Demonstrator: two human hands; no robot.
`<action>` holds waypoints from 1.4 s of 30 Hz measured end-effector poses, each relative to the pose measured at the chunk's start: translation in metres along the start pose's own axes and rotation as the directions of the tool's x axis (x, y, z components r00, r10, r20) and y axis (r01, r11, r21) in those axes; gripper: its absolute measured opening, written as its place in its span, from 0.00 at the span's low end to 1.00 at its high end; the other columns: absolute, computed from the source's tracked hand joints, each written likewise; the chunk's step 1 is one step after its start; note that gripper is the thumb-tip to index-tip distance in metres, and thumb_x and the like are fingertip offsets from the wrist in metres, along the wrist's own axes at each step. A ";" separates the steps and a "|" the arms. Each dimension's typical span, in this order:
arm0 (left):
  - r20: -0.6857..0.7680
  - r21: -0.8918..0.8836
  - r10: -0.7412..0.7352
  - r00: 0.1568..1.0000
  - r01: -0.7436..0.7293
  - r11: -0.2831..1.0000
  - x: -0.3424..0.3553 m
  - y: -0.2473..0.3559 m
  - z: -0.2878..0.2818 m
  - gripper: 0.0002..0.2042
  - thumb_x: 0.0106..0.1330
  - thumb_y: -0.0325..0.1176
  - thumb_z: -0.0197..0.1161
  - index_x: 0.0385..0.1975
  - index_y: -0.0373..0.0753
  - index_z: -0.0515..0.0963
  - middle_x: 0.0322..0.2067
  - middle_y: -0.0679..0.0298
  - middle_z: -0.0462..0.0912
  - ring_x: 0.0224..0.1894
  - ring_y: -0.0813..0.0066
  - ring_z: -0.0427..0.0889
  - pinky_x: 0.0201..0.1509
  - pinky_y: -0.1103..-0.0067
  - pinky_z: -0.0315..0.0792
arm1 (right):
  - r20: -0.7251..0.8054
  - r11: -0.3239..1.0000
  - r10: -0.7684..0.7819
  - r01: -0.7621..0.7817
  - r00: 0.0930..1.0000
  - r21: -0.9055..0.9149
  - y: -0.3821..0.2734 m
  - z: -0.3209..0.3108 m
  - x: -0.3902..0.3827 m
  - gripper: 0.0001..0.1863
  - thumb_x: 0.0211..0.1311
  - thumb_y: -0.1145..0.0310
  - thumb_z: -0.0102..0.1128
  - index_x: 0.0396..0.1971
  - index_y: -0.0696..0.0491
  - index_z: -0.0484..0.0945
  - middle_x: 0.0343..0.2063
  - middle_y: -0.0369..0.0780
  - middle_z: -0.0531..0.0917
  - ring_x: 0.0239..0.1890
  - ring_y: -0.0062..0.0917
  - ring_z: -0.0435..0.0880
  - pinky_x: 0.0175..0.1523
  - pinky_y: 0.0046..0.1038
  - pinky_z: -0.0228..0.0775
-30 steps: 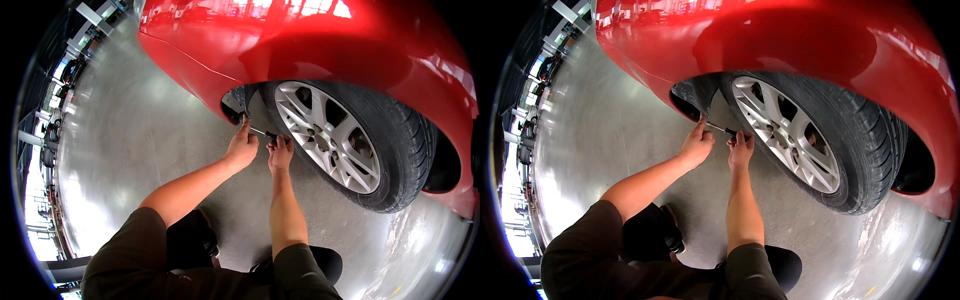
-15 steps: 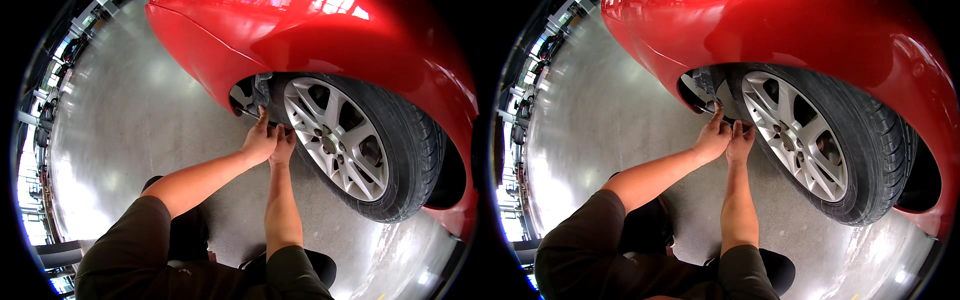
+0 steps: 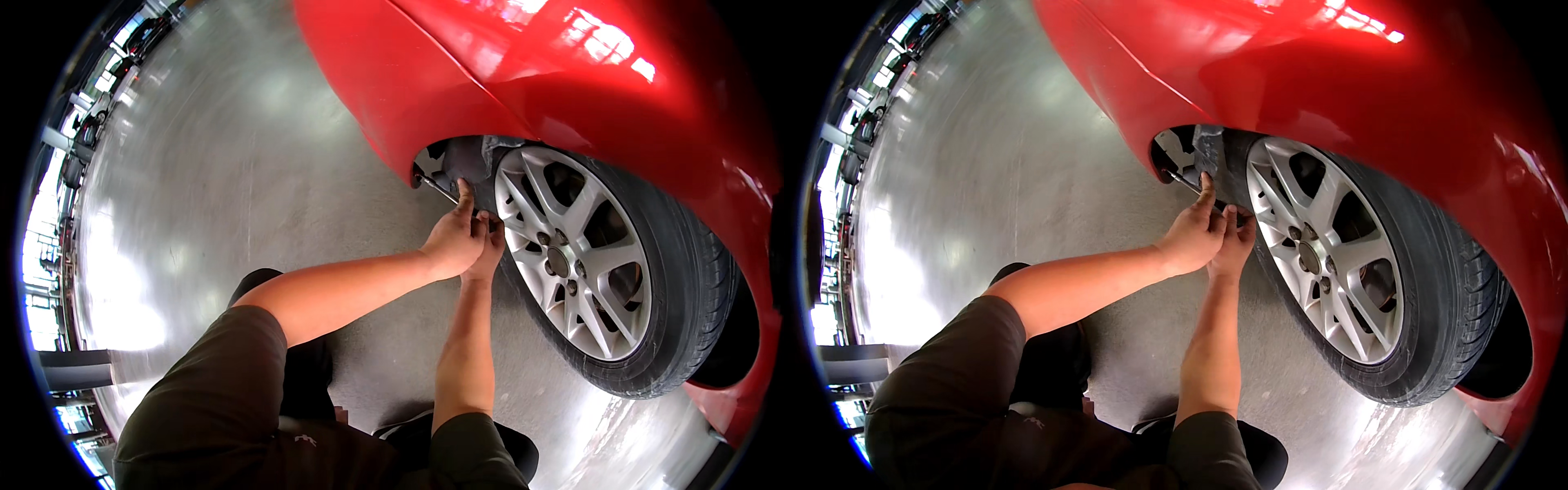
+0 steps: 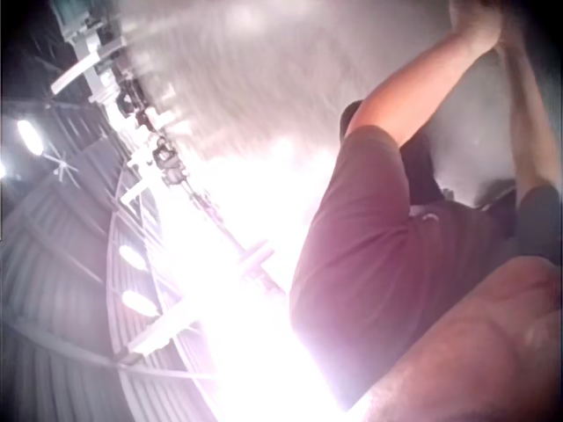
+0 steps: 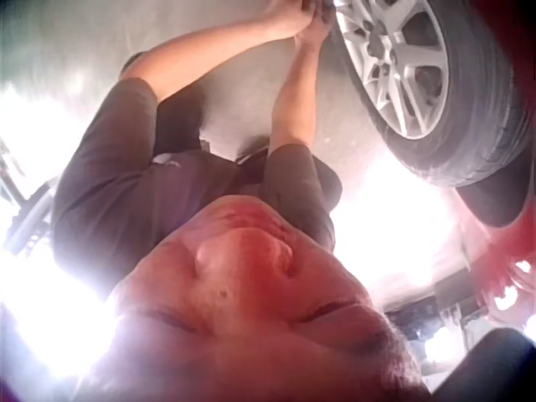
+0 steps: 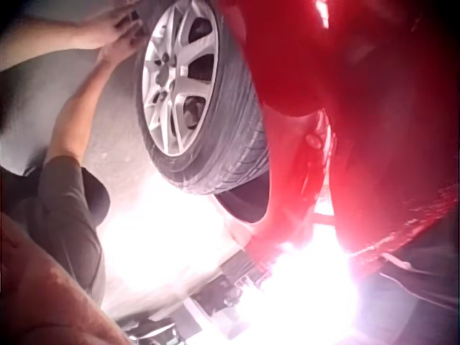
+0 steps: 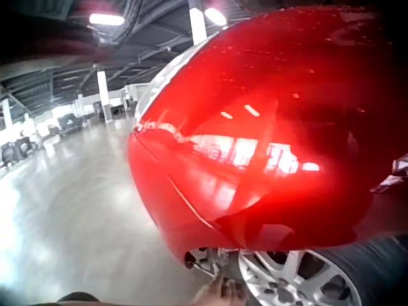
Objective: The person loosens a car headlight by hand, removes fasteners under the hood using a screwdriver and by hand, and unscrews fasteners from the wheel well liner using a screwdriver.
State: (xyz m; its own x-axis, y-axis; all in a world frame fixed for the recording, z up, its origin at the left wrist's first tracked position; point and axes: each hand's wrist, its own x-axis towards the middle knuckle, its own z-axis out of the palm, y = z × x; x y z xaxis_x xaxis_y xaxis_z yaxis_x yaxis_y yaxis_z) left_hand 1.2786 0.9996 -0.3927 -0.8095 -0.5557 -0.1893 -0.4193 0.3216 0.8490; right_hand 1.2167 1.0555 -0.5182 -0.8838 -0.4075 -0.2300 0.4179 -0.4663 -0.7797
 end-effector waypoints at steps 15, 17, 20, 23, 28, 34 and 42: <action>0.108 -0.052 -0.015 0.994 0.021 0.998 -0.004 0.005 -0.013 0.39 0.76 0.37 0.46 0.75 0.21 0.33 0.37 0.36 0.84 0.40 0.40 0.85 0.46 0.57 0.77 | 0.199 0.973 0.217 -0.194 0.956 -0.126 -0.014 -0.028 0.014 0.16 0.78 0.58 0.58 0.48 0.57 0.76 0.38 0.34 0.81 0.40 0.18 0.79 0.45 0.23 0.75; 0.066 -0.036 0.017 0.998 -0.014 0.999 -0.002 -0.005 -0.011 0.40 0.75 0.36 0.49 0.75 0.22 0.33 0.34 0.40 0.83 0.37 0.44 0.85 0.44 0.60 0.77 | 0.232 0.991 0.077 -0.049 0.970 -0.123 -0.008 -0.026 0.013 0.14 0.78 0.60 0.60 0.50 0.55 0.76 0.40 0.34 0.81 0.42 0.18 0.79 0.48 0.23 0.75; 0.037 -0.006 0.050 0.998 -0.050 0.999 0.000 -0.010 -0.010 0.41 0.74 0.34 0.51 0.76 0.22 0.34 0.30 0.44 0.83 0.35 0.48 0.86 0.41 0.62 0.77 | 0.318 0.990 -0.008 0.053 0.948 -0.134 -0.006 -0.031 0.015 0.15 0.77 0.61 0.61 0.53 0.55 0.75 0.42 0.35 0.81 0.43 0.19 0.80 0.49 0.23 0.74; 0.066 -0.002 0.034 0.997 -0.034 0.999 -0.002 -0.005 -0.013 0.40 0.75 0.36 0.49 0.75 0.22 0.34 0.34 0.40 0.84 0.38 0.44 0.85 0.44 0.59 0.77 | 0.262 0.983 0.115 -0.072 0.958 -0.169 -0.010 -0.031 0.013 0.17 0.77 0.58 0.60 0.53 0.56 0.75 0.43 0.36 0.81 0.43 0.19 0.80 0.49 0.24 0.74; 0.092 -0.004 0.012 0.996 -0.012 1.000 -0.004 -0.002 -0.018 0.40 0.75 0.38 0.47 0.75 0.21 0.34 0.39 0.36 0.84 0.42 0.41 0.85 0.48 0.58 0.77 | 0.100 0.899 0.313 -0.260 0.945 -0.353 -0.016 -0.033 0.014 0.20 0.77 0.53 0.59 0.51 0.56 0.77 0.39 0.35 0.80 0.43 0.18 0.76 0.45 0.23 0.71; 0.065 0.043 0.031 0.997 -0.034 0.999 -0.002 -0.005 -0.013 0.40 0.75 0.37 0.48 0.75 0.21 0.34 0.37 0.37 0.84 0.40 0.43 0.86 0.46 0.59 0.78 | 0.297 0.912 -0.112 0.217 0.948 -0.349 -0.002 -0.028 0.014 0.18 0.76 0.53 0.61 0.45 0.55 0.80 0.33 0.30 0.77 0.35 0.14 0.71 0.40 0.20 0.66; 0.086 0.063 0.022 0.996 -0.028 0.998 -0.004 0.002 -0.012 0.40 0.74 0.37 0.48 0.74 0.19 0.35 0.36 0.38 0.84 0.39 0.43 0.86 0.44 0.59 0.79 | 0.246 0.885 0.067 0.056 0.967 -0.463 -0.014 -0.039 0.021 0.16 0.75 0.55 0.63 0.43 0.54 0.78 0.30 0.28 0.74 0.30 0.12 0.67 0.33 0.18 0.62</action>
State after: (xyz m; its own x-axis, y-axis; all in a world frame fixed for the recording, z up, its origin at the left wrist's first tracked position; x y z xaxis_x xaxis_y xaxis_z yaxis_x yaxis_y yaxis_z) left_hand 1.2856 0.9931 -0.3845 -0.8509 -0.4808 -0.2119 -0.4218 0.3848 0.8210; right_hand 1.1843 1.0846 -0.5345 -0.7750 -0.6182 -0.1315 0.2225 -0.0721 -0.9723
